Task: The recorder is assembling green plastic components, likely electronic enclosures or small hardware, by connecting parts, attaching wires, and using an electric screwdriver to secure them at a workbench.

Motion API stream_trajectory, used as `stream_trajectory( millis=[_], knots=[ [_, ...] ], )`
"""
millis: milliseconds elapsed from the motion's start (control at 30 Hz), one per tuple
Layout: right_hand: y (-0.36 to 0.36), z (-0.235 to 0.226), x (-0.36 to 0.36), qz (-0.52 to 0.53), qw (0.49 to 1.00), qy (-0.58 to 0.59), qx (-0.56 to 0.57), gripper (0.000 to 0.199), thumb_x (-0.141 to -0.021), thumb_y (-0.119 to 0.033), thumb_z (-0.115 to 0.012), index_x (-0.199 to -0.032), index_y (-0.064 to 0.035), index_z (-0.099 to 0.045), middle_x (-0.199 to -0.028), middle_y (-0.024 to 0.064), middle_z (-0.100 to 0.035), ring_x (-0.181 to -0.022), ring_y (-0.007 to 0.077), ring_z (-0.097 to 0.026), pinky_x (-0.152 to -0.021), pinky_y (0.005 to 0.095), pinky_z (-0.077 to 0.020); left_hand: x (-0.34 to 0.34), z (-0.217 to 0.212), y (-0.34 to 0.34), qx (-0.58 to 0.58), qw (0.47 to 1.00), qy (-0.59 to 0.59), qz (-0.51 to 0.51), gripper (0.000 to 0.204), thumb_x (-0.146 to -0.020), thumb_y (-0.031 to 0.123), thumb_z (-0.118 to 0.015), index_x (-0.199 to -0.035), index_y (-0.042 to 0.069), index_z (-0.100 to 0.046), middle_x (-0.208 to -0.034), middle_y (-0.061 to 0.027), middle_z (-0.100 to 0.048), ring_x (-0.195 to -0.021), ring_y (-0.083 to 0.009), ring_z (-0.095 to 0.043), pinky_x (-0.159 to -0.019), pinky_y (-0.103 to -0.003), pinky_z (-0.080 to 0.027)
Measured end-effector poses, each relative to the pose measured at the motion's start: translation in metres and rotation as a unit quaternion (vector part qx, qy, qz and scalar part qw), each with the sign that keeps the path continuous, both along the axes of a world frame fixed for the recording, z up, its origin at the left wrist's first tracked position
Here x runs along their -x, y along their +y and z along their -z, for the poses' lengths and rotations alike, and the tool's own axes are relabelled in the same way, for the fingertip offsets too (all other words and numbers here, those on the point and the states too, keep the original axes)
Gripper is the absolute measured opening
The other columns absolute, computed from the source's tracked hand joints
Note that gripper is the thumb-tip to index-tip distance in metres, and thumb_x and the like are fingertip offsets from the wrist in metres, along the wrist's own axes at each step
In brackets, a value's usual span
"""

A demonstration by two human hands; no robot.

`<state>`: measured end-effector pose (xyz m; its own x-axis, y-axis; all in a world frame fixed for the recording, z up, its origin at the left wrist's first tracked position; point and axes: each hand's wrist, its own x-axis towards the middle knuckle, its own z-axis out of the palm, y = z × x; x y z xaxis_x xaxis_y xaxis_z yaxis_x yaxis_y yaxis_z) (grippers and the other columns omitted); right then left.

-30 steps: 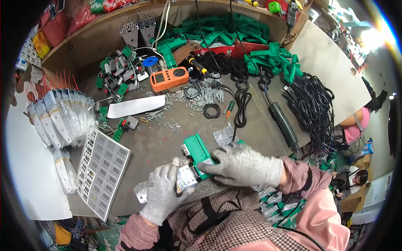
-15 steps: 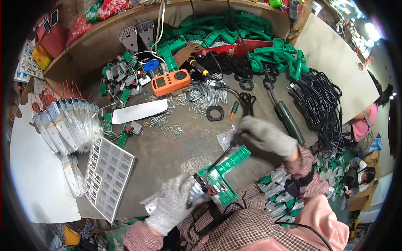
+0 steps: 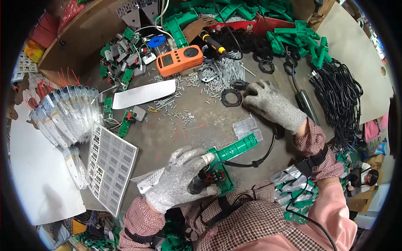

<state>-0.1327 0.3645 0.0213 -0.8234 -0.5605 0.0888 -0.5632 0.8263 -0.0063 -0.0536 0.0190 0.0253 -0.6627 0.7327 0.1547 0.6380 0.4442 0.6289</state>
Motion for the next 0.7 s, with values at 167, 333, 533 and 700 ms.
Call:
stream_trajectory(
  millis=[167, 333, 533, 700],
  knots=[
    [0.001, -0.004, -0.014, -0.056, 0.995, -0.030, 0.074, 0.023, -0.092, -0.021, -0.066, -0.113, -0.0100, -0.064, -0.116, 0.0120, -0.061, -0.120, 0.0332, -0.057, -0.102, 0.0453, -0.0478, 0.002, 0.005, -0.005, -0.020, 0.999, -0.022, -0.012, 0.086, -0.068, 0.054, -0.091, -0.132, 0.004, -0.062, -0.125, -0.0164, -0.065, -0.121, -0.0413, -0.057, -0.110, -0.054, -0.040],
    [-0.018, -0.020, -0.050, -0.158, 0.963, -0.157, 0.151, 0.020, -0.090, -0.023, -0.067, -0.104, -0.0111, -0.062, -0.095, 0.0089, -0.059, -0.082, 0.0291, -0.065, -0.072, 0.0422, -0.0555, 0.003, 0.015, -0.007, -0.020, 1.000, 0.004, -0.013, 0.097, -0.072, 0.063, -0.083, -0.140, -0.001, -0.057, -0.122, -0.0165, -0.067, -0.117, -0.0342, -0.061, -0.115, -0.055, -0.035],
    [-0.041, -0.013, -0.049, -0.189, 0.965, -0.125, 0.128, 0.019, -0.087, -0.024, -0.067, -0.101, -0.0123, -0.060, -0.091, 0.0079, -0.056, -0.079, 0.0268, -0.066, -0.065, 0.0402, -0.0558, 0.004, 0.014, -0.004, -0.009, 0.999, 0.014, -0.035, 0.102, -0.072, 0.062, -0.084, -0.141, -0.005, -0.052, -0.119, -0.0191, -0.065, -0.114, -0.0380, -0.062, -0.114, -0.057, -0.034],
    [-0.044, -0.012, -0.046, -0.199, 0.966, -0.131, 0.099, 0.027, -0.085, -0.021, -0.072, -0.108, -0.0084, -0.068, -0.099, 0.0082, -0.065, -0.075, 0.0285, -0.066, -0.062, 0.0404, -0.0531, 0.002, 0.017, -0.006, -0.014, 0.999, -0.026, -0.042, 0.105, -0.067, 0.060, -0.088, -0.142, -0.003, -0.050, -0.119, -0.0191, -0.065, -0.115, -0.0402, -0.059, -0.112, -0.056, -0.034]
  ],
)
